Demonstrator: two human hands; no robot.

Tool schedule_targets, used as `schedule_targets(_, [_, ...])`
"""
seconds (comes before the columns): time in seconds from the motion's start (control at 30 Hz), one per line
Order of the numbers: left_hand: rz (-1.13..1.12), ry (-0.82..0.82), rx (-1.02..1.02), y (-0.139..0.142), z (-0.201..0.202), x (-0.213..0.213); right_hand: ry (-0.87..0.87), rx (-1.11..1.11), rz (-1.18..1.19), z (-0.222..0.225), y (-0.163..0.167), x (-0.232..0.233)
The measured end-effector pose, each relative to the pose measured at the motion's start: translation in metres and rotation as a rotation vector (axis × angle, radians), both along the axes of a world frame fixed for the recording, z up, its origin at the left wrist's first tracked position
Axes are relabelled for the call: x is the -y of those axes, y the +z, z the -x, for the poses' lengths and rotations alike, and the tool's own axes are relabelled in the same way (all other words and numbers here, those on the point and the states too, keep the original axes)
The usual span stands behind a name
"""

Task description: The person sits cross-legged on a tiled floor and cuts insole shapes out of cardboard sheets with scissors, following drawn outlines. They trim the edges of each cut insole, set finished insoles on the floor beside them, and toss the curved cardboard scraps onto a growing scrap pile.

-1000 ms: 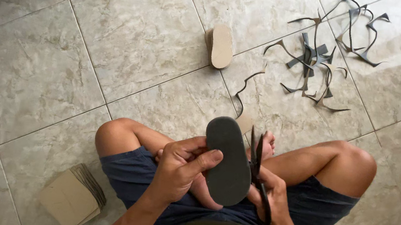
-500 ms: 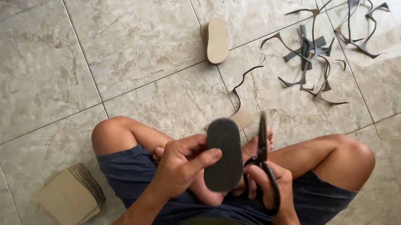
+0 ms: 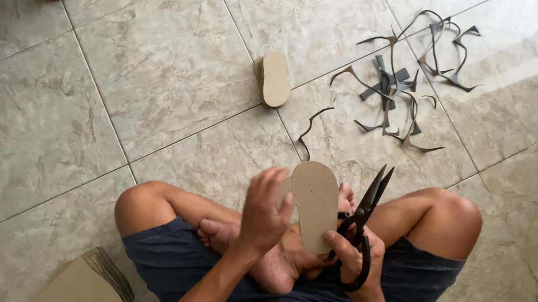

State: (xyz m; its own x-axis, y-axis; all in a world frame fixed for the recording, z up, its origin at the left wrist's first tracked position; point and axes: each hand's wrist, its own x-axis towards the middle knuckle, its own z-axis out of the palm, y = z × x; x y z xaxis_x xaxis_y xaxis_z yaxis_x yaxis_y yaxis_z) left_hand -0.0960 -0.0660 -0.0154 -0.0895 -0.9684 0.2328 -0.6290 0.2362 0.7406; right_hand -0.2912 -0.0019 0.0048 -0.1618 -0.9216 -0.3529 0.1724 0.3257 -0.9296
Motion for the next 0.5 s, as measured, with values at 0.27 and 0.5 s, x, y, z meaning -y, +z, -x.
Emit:
schedule_targets(0.27, [0.008,-0.055,0.631,-0.054,0.044,0.024,-0.075,-0.24,0.071,0.012,0.006,-0.013])
schedule_targets(0.5, [-0.335,0.161,-0.32,-0.046,0.01,0.015,-0.073,-0.265,0.117,0.012,0.026,0.01])
